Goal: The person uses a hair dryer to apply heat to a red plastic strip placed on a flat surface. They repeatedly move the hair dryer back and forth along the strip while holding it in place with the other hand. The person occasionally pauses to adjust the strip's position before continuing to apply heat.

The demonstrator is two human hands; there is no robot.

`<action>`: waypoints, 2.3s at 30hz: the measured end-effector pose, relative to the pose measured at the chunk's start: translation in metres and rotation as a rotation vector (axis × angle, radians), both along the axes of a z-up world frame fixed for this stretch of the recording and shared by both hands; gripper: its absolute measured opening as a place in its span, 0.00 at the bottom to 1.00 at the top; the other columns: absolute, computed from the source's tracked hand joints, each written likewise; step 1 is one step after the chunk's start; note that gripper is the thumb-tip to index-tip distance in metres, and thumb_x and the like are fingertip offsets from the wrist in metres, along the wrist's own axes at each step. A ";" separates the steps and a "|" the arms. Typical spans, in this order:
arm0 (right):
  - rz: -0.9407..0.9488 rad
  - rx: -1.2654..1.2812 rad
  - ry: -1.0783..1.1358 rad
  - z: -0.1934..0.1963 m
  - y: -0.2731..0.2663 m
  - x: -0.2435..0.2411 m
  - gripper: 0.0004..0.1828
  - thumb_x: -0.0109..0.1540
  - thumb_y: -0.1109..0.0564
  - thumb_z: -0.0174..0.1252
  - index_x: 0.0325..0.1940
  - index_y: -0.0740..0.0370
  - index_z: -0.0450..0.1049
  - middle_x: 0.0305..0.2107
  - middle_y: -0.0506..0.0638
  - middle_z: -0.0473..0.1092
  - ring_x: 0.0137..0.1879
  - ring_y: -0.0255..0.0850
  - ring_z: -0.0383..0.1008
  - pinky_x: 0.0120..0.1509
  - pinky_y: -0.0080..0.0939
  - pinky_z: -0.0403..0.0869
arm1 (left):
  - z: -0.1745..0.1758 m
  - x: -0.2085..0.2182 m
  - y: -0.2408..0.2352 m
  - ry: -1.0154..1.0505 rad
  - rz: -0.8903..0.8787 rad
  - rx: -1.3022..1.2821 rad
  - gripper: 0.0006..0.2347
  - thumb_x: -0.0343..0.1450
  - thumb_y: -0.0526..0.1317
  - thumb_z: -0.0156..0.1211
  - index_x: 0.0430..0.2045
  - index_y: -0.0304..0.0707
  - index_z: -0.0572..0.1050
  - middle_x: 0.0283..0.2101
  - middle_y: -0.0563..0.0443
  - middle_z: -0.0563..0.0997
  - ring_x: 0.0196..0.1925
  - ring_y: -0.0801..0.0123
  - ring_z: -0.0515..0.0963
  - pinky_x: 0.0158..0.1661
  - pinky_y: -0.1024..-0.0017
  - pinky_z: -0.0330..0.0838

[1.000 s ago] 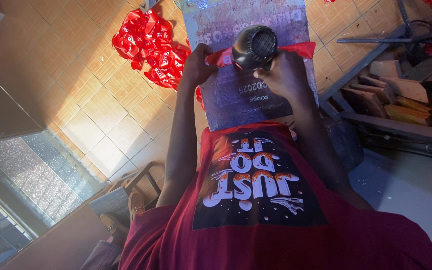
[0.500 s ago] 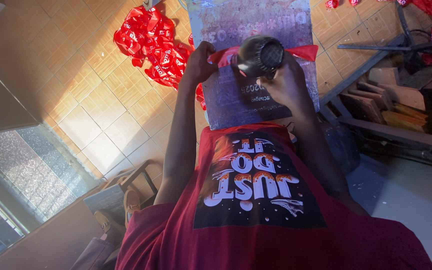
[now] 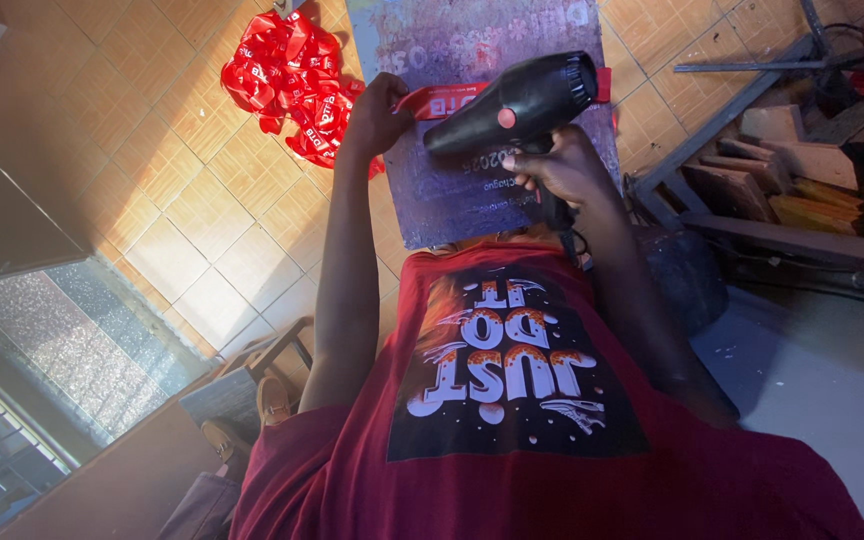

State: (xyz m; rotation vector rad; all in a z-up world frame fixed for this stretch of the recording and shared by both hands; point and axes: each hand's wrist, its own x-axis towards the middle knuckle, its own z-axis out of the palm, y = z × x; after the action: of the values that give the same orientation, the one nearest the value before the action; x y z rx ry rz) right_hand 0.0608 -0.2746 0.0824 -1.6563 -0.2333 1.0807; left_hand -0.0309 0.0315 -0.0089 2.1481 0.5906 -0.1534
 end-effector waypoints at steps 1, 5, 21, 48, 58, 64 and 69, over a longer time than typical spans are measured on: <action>0.002 0.000 0.002 -0.010 -0.002 -0.003 0.23 0.60 0.61 0.68 0.57 0.67 0.71 0.28 0.54 0.74 0.26 0.35 0.73 0.28 0.32 0.72 | 0.000 0.001 -0.001 0.002 0.002 0.000 0.11 0.69 0.42 0.66 0.38 0.43 0.71 0.37 0.51 0.79 0.37 0.65 0.76 0.32 0.67 0.67; -0.096 0.086 0.254 -0.025 0.003 -0.019 0.20 0.57 0.61 0.69 0.49 0.62 0.70 0.32 0.53 0.73 0.29 0.41 0.78 0.23 0.33 0.70 | -0.003 0.000 0.003 -0.056 -0.011 0.015 0.05 0.71 0.41 0.62 0.32 0.44 0.74 0.32 0.53 0.79 0.33 0.68 0.75 0.29 0.69 0.64; 0.427 -0.552 -0.620 -0.033 -0.032 -0.038 0.33 0.59 0.27 0.68 0.34 0.61 0.76 0.31 0.61 0.76 0.41 0.63 0.76 0.39 0.58 0.68 | -0.014 0.002 -0.005 -0.045 0.039 0.145 0.06 0.73 0.44 0.61 0.32 0.43 0.77 0.35 0.51 0.83 0.35 0.62 0.81 0.31 0.66 0.72; 0.247 -0.025 -0.428 -0.087 -0.036 0.152 0.08 0.75 0.56 0.61 0.48 0.65 0.75 0.49 0.55 0.76 0.52 0.42 0.75 0.40 0.34 0.67 | 0.017 0.007 0.031 -0.149 0.042 -0.281 0.03 0.76 0.38 0.59 0.32 0.43 0.76 0.37 0.54 0.82 0.42 0.72 0.81 0.37 0.74 0.74; 0.418 -0.168 -0.341 -0.080 -0.020 0.187 0.04 0.73 0.57 0.61 0.50 0.59 0.76 0.42 0.50 0.76 0.48 0.36 0.74 0.41 0.36 0.70 | -0.013 -0.011 0.066 -0.009 0.048 0.036 0.09 0.74 0.41 0.58 0.26 0.40 0.79 0.34 0.50 0.85 0.37 0.68 0.83 0.33 0.70 0.74; 0.447 -0.102 -0.302 -0.088 -0.014 0.186 0.07 0.70 0.62 0.61 0.52 0.61 0.74 0.35 0.51 0.73 0.40 0.33 0.71 0.41 0.32 0.66 | -0.001 -0.017 0.064 0.116 0.223 0.087 0.09 0.73 0.45 0.57 0.31 0.40 0.79 0.34 0.50 0.84 0.38 0.65 0.81 0.34 0.65 0.71; 0.455 -0.110 -0.564 -0.068 -0.004 0.171 0.07 0.75 0.59 0.58 0.55 0.65 0.75 0.47 0.58 0.75 0.56 0.44 0.74 0.44 0.43 0.72 | 0.011 0.005 0.030 -0.346 0.000 0.352 0.07 0.69 0.32 0.65 0.40 0.37 0.77 0.41 0.45 0.81 0.42 0.54 0.79 0.38 0.60 0.71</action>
State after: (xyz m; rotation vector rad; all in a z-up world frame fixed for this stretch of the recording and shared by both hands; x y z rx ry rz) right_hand 0.2314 -0.2782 0.0139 -2.0408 -0.9685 0.9333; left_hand -0.0262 0.0619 0.0023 2.4373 0.4377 0.3412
